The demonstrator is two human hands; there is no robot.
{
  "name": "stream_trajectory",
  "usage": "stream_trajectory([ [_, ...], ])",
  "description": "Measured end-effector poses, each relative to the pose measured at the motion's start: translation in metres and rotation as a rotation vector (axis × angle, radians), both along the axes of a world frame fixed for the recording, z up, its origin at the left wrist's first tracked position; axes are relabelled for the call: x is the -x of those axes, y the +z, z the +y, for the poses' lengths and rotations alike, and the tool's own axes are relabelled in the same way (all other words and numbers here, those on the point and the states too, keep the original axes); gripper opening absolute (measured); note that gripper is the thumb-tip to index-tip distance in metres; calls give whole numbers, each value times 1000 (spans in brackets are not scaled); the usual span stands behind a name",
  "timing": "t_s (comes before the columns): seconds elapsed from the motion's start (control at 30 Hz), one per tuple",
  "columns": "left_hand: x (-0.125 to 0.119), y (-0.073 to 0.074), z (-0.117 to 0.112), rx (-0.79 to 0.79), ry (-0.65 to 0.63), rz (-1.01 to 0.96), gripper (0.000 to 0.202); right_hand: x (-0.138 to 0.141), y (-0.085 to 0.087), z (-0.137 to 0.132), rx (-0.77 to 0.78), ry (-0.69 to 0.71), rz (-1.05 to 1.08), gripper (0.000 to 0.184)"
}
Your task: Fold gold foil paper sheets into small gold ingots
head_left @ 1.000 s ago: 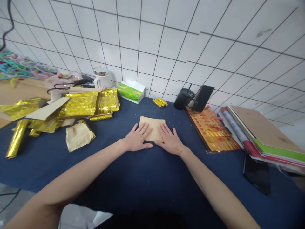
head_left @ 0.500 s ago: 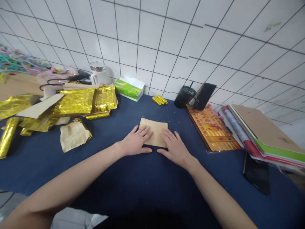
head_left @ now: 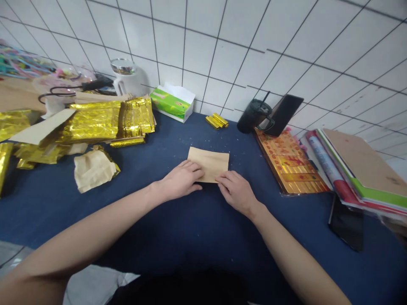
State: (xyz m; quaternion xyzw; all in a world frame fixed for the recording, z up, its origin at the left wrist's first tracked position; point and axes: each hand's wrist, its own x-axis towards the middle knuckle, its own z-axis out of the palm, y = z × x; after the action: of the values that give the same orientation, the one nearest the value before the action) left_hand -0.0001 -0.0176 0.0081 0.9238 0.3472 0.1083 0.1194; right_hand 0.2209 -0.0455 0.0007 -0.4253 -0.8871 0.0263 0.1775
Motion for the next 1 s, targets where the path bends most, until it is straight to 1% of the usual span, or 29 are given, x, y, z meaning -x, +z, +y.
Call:
stream_trajectory([
  [0.07,-1,3,-1,49,22,-50,18,-1,2,0,21,0,23,23],
  [0.1,-2,4,-1,83,39,-75,16,-2,2,0,38,-6,52,23],
  [0.2,-4,4,-1,169,82,-125,15,-5,1,2,106,-39,146,23],
  [0.3,-4,4,0,212,121,-137,13,-5,1,5,189,-93,217,22],
  [0.4,-4,4,1,248,178,-148,14,-4,2,7,261,-171,257,23],
  [0.5,-4,4,2,277,232,-153,16,-2,1,9,299,-230,270,24],
  [0.73,-8,1,5,286,330,-126,18,2,-3,12,322,-350,286,26],
  [1.0,-10,-2,7,258,405,-45,18,4,-5,13,312,-418,235,20],
])
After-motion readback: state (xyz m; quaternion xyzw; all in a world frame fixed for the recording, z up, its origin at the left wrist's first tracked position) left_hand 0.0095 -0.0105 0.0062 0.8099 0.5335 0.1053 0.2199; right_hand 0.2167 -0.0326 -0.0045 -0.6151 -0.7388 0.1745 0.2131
